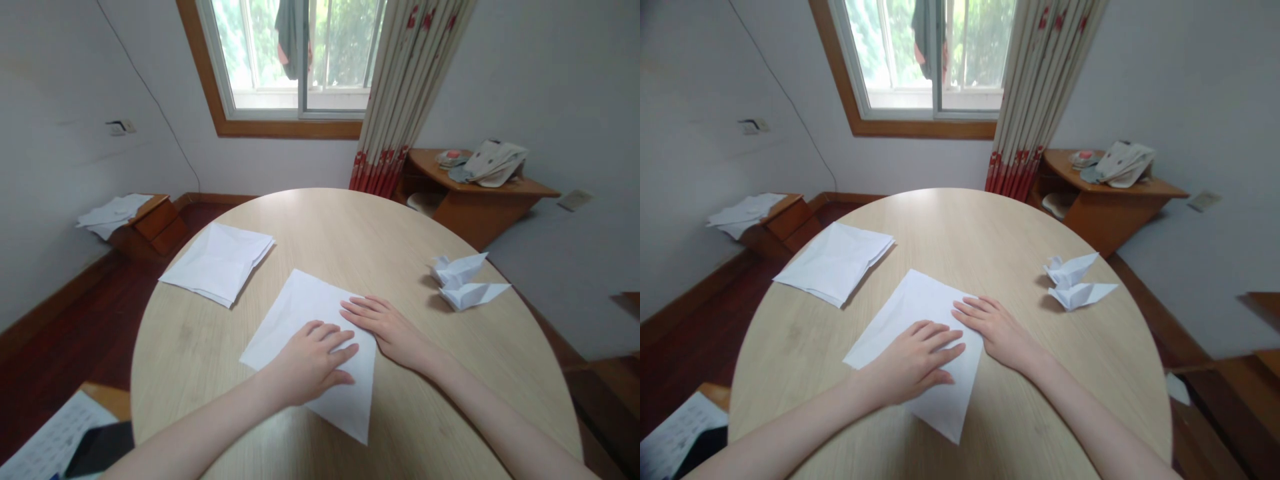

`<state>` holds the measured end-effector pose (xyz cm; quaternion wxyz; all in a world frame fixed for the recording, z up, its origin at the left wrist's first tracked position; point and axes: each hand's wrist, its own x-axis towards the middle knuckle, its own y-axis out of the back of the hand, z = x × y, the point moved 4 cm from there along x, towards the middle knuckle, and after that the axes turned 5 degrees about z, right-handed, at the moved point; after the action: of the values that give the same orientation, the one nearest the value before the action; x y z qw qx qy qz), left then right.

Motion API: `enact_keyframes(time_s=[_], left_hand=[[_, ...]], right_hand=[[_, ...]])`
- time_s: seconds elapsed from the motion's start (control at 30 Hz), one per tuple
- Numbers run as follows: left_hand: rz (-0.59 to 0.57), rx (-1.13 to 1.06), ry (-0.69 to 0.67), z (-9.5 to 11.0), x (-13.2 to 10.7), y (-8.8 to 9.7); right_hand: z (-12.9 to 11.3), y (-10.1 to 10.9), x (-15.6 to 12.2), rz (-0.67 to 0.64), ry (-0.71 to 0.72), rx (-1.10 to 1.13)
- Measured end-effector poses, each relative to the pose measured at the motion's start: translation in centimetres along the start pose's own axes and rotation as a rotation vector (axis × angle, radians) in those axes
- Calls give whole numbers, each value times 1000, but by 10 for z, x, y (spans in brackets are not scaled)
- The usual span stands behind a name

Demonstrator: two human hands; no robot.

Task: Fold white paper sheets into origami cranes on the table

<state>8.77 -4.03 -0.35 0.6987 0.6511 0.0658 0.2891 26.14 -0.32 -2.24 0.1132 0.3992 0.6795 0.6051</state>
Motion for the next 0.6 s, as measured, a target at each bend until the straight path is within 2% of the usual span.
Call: enact_keyframes(time_s=[0.37,0.6], left_hand=[[112,104,72,-15,-4,2],[118,126,148,-17,-4,4]], right_hand=[[-4,9,1,115,7,-71],[-4,11,-1,142,10,-43]])
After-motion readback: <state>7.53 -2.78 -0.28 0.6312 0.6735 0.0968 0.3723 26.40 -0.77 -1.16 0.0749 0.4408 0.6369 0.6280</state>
